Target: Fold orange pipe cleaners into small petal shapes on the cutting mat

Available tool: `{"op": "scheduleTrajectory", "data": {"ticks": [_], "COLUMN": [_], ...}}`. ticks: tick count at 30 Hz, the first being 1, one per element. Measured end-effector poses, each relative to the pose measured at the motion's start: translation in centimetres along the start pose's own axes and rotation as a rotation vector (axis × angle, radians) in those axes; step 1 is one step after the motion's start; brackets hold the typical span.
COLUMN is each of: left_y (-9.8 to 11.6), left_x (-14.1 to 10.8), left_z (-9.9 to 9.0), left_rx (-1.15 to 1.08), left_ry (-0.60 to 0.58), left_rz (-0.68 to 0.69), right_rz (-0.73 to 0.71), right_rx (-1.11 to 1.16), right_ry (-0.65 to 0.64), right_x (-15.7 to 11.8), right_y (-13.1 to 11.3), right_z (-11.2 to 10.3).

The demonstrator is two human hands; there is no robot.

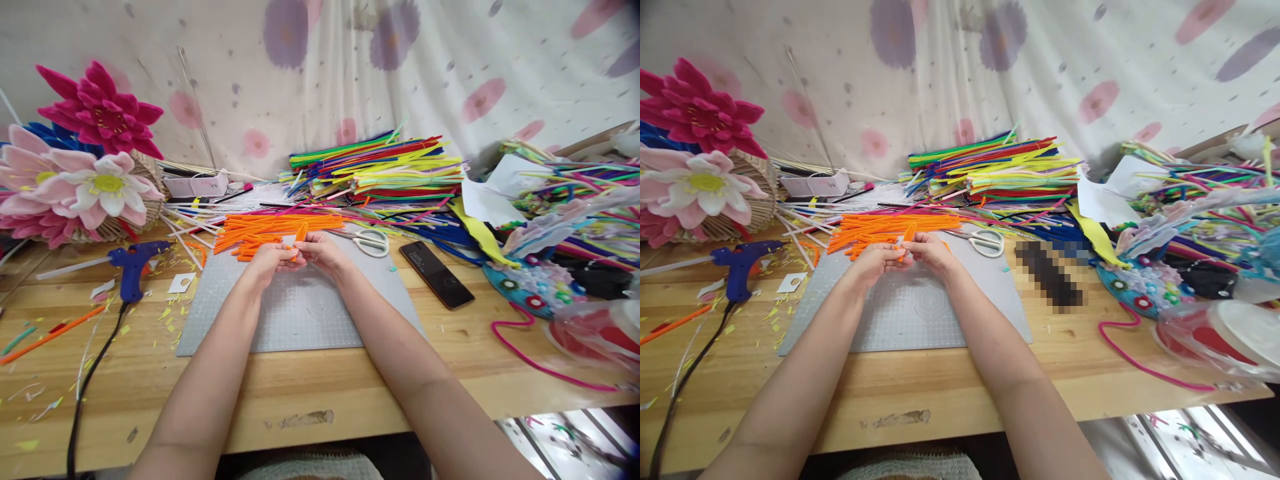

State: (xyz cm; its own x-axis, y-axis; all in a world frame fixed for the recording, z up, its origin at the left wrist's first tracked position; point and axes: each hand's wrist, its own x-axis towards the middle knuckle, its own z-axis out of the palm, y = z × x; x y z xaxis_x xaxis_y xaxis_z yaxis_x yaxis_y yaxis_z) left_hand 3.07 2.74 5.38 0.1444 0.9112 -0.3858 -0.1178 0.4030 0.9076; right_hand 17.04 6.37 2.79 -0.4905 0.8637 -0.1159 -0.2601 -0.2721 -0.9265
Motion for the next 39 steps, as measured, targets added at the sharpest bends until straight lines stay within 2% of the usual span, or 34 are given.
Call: {"op": "scheduleTrajectory", "data": {"ticks": [3,6,8,11,13,18,20,23,27,29,30,31,34,35,37,39], "left_y": [-0.5,-1.2,-1.5,-1.4,-1.0,-0.3,-0.5,-1.0,-1.3,-1.3,-1.3,-1.4,-1.7,-1.9,-2.1,-2.3], "left_x": [0.5,1.3,1.7,1.6,1.2,0.3,0.3,0.6,0.8,0.9,0.9,0.9,0.6,0.4,0.1,-0.2], "left_z": [0.1,0.2,0.2,0.1,0.0,-0.6,-0.8,-0.7,-0.1,0.4,0.8,1.1,2.1,2.3,2.6,2.6], "left_rx": [0.052,0.155,0.203,0.228,0.184,-0.146,-0.3,-0.477,-0.489,-0.384,-0.299,-0.193,0.206,0.343,0.569,0.688], "left_ry": [0.097,0.224,0.253,0.234,0.176,-0.096,-0.119,-0.091,-0.101,-0.075,-0.018,0.072,0.469,0.554,0.615,0.589], "left_rz": [0.074,0.191,0.242,0.253,0.21,-0.02,-0.115,-0.232,-0.249,-0.187,-0.124,-0.037,0.356,0.467,0.597,0.613], "right_rz": [0.021,-0.016,-0.037,-0.051,-0.069,-0.061,-0.035,-0.005,-0.015,-0.071,-0.11,-0.152,-0.241,-0.253,-0.263,-0.262], "right_rx": [-0.005,-0.053,-0.063,-0.056,-0.031,0.117,0.191,0.27,0.26,0.233,0.219,0.206,0.172,0.161,0.136,0.107], "right_ry": [-0.014,0.009,0.041,0.057,0.036,-0.023,-0.021,0.001,0.047,0.095,0.136,0.193,0.371,0.404,0.428,0.422], "right_x": [0.1,0.3,0.5,0.7,0.6,0.3,0.1,-0.1,-0.1,0.2,0.5,0.7,1.4,1.5,1.5,1.4], "right_y": [0.1,0.4,0.5,0.6,0.5,0.3,0.3,0.4,0.2,0.4,0.5,0.7,1.3,1.4,1.6,1.5], "right_z": [0.2,0.2,0.1,-0.1,-0.2,0.4,0.9,1.4,1.1,0.8,0.6,0.4,0.3,0.4,0.6,0.9]}}
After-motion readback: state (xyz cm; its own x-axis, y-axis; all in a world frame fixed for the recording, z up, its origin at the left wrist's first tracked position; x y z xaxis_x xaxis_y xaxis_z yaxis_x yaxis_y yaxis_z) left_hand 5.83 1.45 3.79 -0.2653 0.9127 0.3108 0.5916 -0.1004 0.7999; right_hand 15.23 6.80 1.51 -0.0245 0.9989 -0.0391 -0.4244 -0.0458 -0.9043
